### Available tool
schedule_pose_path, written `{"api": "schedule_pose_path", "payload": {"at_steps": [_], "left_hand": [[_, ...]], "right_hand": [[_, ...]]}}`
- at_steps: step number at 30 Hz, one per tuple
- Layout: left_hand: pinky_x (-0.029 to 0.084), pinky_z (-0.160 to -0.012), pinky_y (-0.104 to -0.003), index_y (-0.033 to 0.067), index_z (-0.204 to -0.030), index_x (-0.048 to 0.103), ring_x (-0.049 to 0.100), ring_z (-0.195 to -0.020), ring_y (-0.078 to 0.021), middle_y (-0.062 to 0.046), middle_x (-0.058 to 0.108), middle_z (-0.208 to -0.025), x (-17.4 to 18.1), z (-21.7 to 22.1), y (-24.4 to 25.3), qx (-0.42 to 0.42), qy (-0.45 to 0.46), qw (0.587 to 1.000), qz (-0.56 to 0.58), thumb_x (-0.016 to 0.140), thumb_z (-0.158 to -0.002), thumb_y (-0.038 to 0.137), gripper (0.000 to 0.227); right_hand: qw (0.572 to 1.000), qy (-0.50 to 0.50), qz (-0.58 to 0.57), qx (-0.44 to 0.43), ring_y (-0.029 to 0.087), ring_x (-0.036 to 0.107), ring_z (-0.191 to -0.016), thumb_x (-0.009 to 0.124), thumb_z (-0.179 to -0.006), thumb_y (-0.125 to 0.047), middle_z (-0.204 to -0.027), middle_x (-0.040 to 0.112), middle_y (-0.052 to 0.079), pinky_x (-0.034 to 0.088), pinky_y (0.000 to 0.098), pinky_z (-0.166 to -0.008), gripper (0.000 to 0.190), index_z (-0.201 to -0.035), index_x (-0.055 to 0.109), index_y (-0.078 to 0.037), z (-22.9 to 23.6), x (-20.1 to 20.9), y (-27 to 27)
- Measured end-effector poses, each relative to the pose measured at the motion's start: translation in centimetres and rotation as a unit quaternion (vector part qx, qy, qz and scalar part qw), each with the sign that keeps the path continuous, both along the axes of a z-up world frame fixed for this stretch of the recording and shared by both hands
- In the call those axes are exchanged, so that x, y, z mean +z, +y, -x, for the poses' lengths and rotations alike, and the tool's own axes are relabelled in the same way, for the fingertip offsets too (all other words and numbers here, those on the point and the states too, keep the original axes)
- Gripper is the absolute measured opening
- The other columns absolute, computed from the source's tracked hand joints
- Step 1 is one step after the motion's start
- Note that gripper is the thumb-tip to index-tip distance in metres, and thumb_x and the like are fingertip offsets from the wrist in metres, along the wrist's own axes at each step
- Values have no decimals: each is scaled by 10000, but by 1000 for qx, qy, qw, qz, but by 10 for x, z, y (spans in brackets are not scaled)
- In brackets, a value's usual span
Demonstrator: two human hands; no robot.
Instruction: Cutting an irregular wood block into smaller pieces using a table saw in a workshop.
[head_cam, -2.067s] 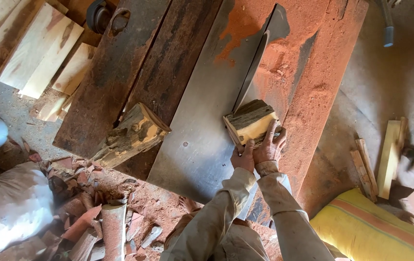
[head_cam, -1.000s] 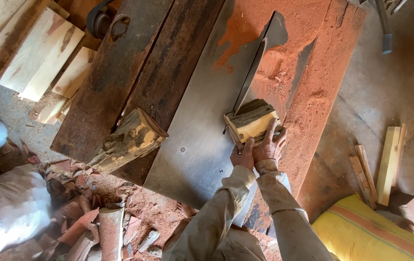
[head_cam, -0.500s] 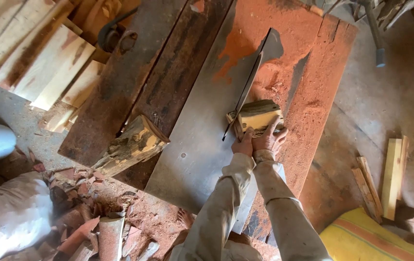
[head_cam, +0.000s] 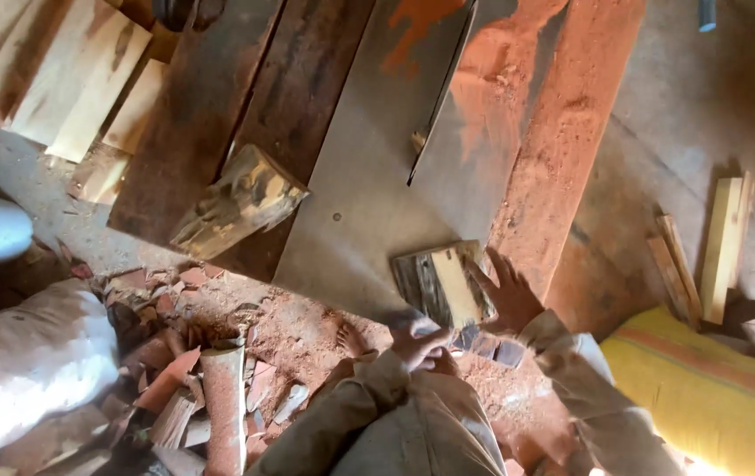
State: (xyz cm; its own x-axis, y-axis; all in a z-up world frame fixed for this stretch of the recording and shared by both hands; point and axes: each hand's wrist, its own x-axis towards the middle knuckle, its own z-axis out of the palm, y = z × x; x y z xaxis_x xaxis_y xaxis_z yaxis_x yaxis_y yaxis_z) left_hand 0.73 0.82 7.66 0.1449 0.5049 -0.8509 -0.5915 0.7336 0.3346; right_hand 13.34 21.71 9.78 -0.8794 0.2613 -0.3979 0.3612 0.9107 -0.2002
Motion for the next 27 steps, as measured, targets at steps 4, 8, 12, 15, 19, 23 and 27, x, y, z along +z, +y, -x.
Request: {"api": "schedule_pose_path", "payload": {"at_steps": [4, 8, 12, 15, 19, 23, 27], "left_hand": [[646, -829, -415, 141, -1386, 482, 751, -984, -287, -170, 655, -1231, -72, -22, -7, 155, 126, 980, 9, 925, -812, 474, 798], [631, -865, -417, 7, -1179, 614, 734, -971, -278, -247, 640, -1153, -52, -11, 19, 193, 158, 968, 12, 859, -826, 493, 649], [548, -974, -565, 71, -1632, 77, 601, -1214, -491, -319, 347, -1559, 17, 10, 71, 269, 61, 961, -20, 858, -837, 564, 1219], [486, -1033, -617, 107, -1636, -76, 448, -1314, -594, -318, 84, -1654, 45, 26, 101, 324, 4, 946, -15, 783, -894, 563, 1224], [502, -1029, -609, 111, -1642, -12, 513, -1286, -555, -322, 165, -1625, 33, 31, 136, 442, -15, 897, 11, 833, -888, 443, 1180], [591, -905, -540, -65, -1500, 423, 628, -1156, -485, -361, 519, -1379, 16, 26, 157, 364, 62, 929, -8, 776, -863, 561, 960], [600, -856, -561, -21, -1415, 498, 665, -1112, -425, -274, 570, -1323, -28, 11, 178, 481, 53, 875, 27, 948, -743, 430, 926]], "right_hand": [[922, 105, 245, -280, 669, 334, -1293, 926, -465, -343, -1656, -52, 239, 485, 649, -1030, 1443, -1627, 80, -211, 23, 23, -57], [906, 231, 146, -324, 597, 419, -1325, 980, -480, -350, -1544, 230, 316, 503, 609, -1035, 1408, -1638, 193, -203, 32, -10, -50], [904, 118, 152, -383, 569, 507, -1268, 884, -526, -376, -1606, 193, 255, 543, 598, -1028, 1327, -1632, 153, -320, 66, 6, -21], [912, 68, 95, -394, 544, 548, -1246, 833, -544, -507, -1622, 249, 188, 518, 585, -1049, 1289, -1620, 130, -406, 83, -3, 1], [902, 142, 70, -401, 542, 616, -1133, 789, -559, -533, -1581, 329, 190, 560, 582, -974, 1203, -1608, 214, -403, 96, -5, 12], [905, 158, 35, -395, 584, 633, -1051, 679, -746, -342, -1576, 339, 206, 570, 629, -918, 1022, -1624, 158, -383, 108, -5, 17], [907, 156, 44, -388, 599, 628, -1043, 655, -749, -238, -1581, 330, 201, 570, 650, -896, 1027, -1627, 142, -380, 109, -9, 27]]}}
